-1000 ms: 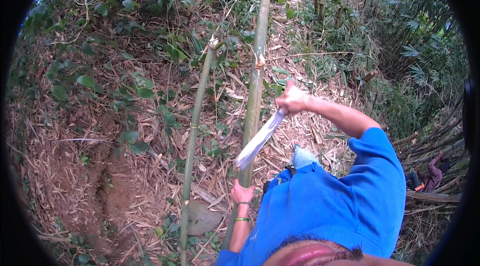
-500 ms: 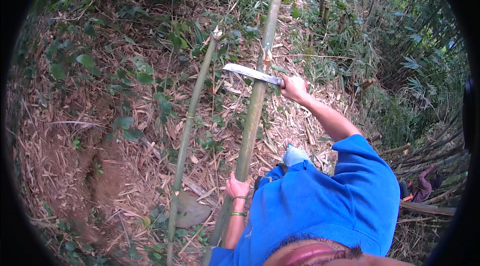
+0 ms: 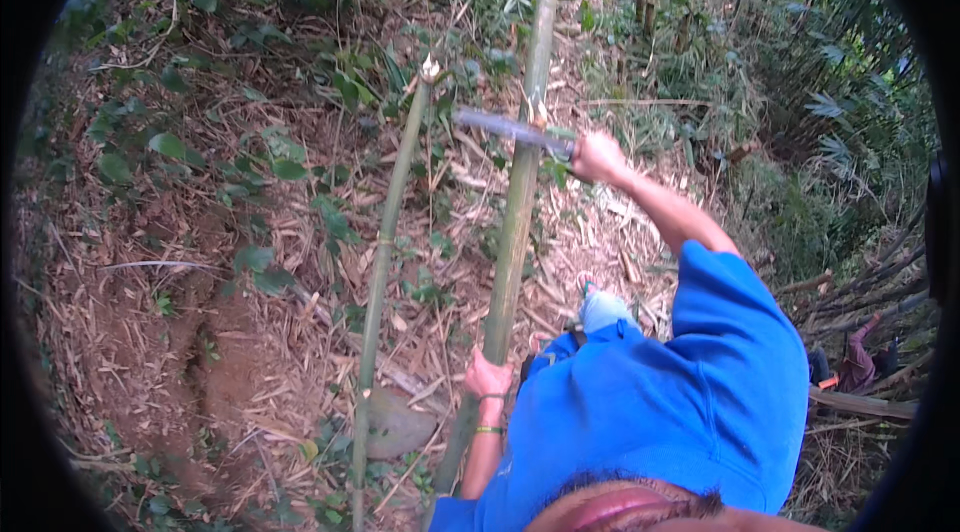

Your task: The person uses a machete to chop a bamboo stalk into smaller sections. They hold the bamboo with one hand and strike it with the machete in the other, repeating the process to segment the stalk.

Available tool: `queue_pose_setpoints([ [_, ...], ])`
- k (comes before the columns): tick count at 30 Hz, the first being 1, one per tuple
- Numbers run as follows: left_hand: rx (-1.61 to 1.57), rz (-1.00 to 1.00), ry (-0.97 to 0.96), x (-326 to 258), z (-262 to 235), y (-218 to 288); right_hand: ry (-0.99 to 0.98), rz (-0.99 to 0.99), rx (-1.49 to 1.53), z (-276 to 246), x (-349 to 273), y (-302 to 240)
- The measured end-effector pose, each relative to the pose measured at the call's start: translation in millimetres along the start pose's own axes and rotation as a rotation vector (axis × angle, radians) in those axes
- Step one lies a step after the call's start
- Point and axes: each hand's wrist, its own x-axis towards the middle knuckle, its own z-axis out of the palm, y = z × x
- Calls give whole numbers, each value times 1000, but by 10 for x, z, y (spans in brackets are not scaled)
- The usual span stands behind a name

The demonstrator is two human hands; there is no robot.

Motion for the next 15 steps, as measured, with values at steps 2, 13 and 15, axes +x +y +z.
queue_pose_setpoints([
  [2, 8, 9, 8, -109, 88, -185, -123, -196, -38, -22, -255, -303],
  [13, 46, -74, -51, -158, -60, -173, -161, -302, 99, 128, -345, -519],
  [15, -6, -23, -59, -61, -23, -72, -82, -668, -128, 54, -243, -318],
])
